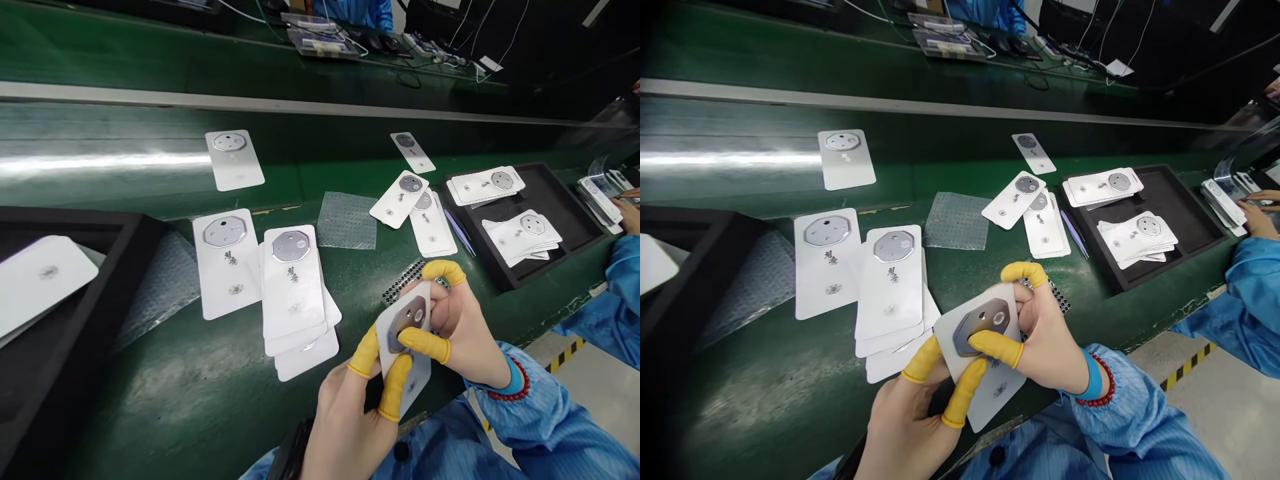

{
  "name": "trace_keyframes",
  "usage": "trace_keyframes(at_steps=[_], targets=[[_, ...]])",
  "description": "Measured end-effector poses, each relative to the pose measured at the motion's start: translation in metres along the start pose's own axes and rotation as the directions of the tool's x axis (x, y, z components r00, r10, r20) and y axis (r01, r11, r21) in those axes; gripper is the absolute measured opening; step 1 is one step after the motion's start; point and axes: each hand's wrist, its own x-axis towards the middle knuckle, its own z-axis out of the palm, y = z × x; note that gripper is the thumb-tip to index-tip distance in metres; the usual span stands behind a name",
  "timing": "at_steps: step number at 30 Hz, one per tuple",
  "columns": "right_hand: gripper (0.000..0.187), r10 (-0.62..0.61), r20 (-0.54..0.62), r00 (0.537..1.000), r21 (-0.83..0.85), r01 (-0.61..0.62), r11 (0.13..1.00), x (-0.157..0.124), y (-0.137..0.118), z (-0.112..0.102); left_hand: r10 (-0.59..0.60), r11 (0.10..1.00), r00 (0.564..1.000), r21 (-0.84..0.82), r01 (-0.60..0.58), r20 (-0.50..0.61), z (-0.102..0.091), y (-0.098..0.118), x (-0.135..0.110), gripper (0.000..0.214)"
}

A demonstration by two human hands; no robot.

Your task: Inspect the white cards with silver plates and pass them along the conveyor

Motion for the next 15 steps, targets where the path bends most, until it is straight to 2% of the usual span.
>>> trace_keyframes(at_steps=[3, 8, 12, 15], targets=[[0.059, -0.013, 0.023, 1.0, 0.021, 0.012, 1.0, -0.001, 0.001, -0.001, 0.069, 0.996, 0.997, 0.052, -0.068, -0.024, 0.0, 0.002, 0.003, 0.008], [0.049, 0.024, 0.048, 0.999, -0.062, -0.021, 0.998, -0.003, -0.005, -0.005, 0.147, 0.984, 0.989, 0.103, -0.143, -0.031, -0.002, 0.003, 0.005, 0.012], [0.041, 0.067, 0.14, 0.988, -0.169, -0.043, 0.985, -0.002, -0.015, -0.01, 0.045, 0.999, 0.999, 0.031, -0.045, 0.013, -0.002, 0.002, 0.0, 0.012], [0.036, 0.083, 0.187, 0.979, -0.189, -0.047, 0.981, -0.001, -0.018, -0.013, -0.005, 0.999, 0.999, -0.034, 0.006, 0.032, -0.001, 0.002, -0.005, 0.013]])
